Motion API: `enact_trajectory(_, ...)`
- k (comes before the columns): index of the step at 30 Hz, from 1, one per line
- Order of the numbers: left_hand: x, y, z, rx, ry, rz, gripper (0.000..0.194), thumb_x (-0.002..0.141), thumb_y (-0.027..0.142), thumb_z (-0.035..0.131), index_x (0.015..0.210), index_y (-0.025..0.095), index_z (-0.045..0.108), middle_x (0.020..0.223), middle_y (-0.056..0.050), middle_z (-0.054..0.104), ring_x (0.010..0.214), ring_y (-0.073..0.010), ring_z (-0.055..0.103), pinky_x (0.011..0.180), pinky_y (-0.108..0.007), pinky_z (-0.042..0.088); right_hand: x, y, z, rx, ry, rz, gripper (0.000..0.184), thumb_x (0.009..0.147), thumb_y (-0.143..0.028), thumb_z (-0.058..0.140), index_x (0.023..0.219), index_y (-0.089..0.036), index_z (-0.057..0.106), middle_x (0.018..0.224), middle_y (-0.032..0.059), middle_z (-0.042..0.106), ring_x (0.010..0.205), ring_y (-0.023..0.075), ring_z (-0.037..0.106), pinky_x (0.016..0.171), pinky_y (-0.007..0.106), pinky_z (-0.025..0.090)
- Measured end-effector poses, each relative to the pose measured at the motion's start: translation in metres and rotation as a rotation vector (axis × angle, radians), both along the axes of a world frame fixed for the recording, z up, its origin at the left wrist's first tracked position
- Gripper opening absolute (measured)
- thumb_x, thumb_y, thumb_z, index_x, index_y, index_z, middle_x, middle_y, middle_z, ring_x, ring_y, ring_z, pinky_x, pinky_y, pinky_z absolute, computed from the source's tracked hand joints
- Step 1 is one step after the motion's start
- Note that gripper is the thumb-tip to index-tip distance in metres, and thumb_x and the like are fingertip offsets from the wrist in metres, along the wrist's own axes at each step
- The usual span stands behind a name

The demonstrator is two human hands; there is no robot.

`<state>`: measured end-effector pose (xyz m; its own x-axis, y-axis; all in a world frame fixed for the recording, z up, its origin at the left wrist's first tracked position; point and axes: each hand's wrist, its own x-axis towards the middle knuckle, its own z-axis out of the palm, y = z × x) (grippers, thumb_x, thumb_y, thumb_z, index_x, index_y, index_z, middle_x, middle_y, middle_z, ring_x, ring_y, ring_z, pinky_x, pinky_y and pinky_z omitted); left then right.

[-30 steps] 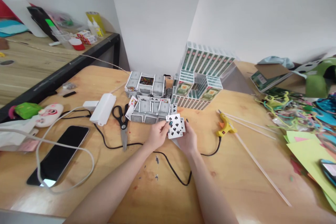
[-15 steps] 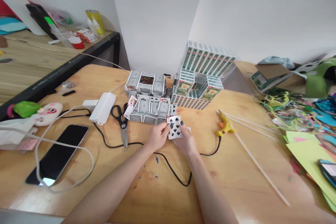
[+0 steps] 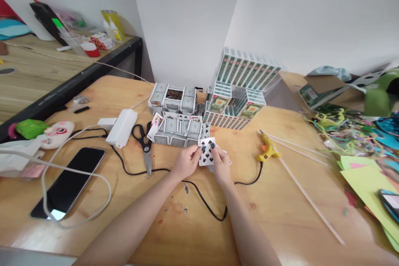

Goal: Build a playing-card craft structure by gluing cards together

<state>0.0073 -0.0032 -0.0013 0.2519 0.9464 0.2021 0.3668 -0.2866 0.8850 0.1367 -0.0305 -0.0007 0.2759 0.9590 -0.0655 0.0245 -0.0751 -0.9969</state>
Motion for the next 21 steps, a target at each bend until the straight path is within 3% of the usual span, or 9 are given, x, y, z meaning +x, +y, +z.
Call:
enact_trajectory(4, -0.001, 0.004, 0.0017, -0.026, -0.055, 0.022, 0.039, 0.084, 0.038, 0.041, 0.052, 0.018, 0.028, 0.048, 0.006, 0.028, 0.046, -0.0075, 0.028, 0.045, -0.021, 0.023, 0.0002, -0.0002, -0.0029, -0.028, 0.073, -0.002, 0.04, 0.077, -0.053, 0.046, 0.054, -0.021, 0.042, 0.052, -0.0009, 0.043, 0.051, 0.0125, 0.036, 0.047, 0.025, 0.032)
enact_trajectory(9, -0.002, 0.0057, 0.0033, -0.041, -0.1, 0.053, 0.038, 0.084, 0.037, 0.043, 0.053, 0.018, 0.032, 0.049, 0.005, 0.03, 0.047, -0.0073, 0.029, 0.045, -0.021, 0.024, -0.0012, 0.0011, -0.0069, -0.024, 0.074, 0.099, 0.038, 0.079, -0.055, 0.044, 0.065, -0.02, 0.051, 0.06, 0.0001, 0.05, 0.055, 0.0133, 0.042, 0.051, 0.025, 0.036)
enact_trajectory(15, -0.0017, 0.0055, -0.0013, -0.01, -0.011, 0.065, 0.037, 0.084, 0.037, 0.041, 0.053, 0.018, 0.033, 0.047, 0.005, 0.032, 0.046, -0.0075, 0.031, 0.044, -0.02, 0.025, -0.0024, -0.0005, -0.0054, 0.048, -0.191, 0.059, 0.043, 0.082, -0.055, 0.041, 0.057, -0.02, 0.042, 0.052, -0.0028, 0.042, 0.051, 0.0111, 0.037, 0.049, 0.024, 0.031)
enact_trajectory(21, -0.0018, 0.0038, -0.0004, 0.134, 0.104, 0.066, 0.038, 0.085, 0.032, 0.041, 0.05, 0.019, 0.033, 0.045, 0.004, 0.032, 0.045, -0.0089, 0.034, 0.047, -0.022, 0.027, -0.0075, -0.005, 0.0003, 0.118, -0.438, -0.047, 0.04, 0.087, -0.049, 0.034, 0.058, -0.022, 0.039, 0.05, -0.0026, 0.041, 0.047, 0.0121, 0.034, 0.048, 0.026, 0.026)
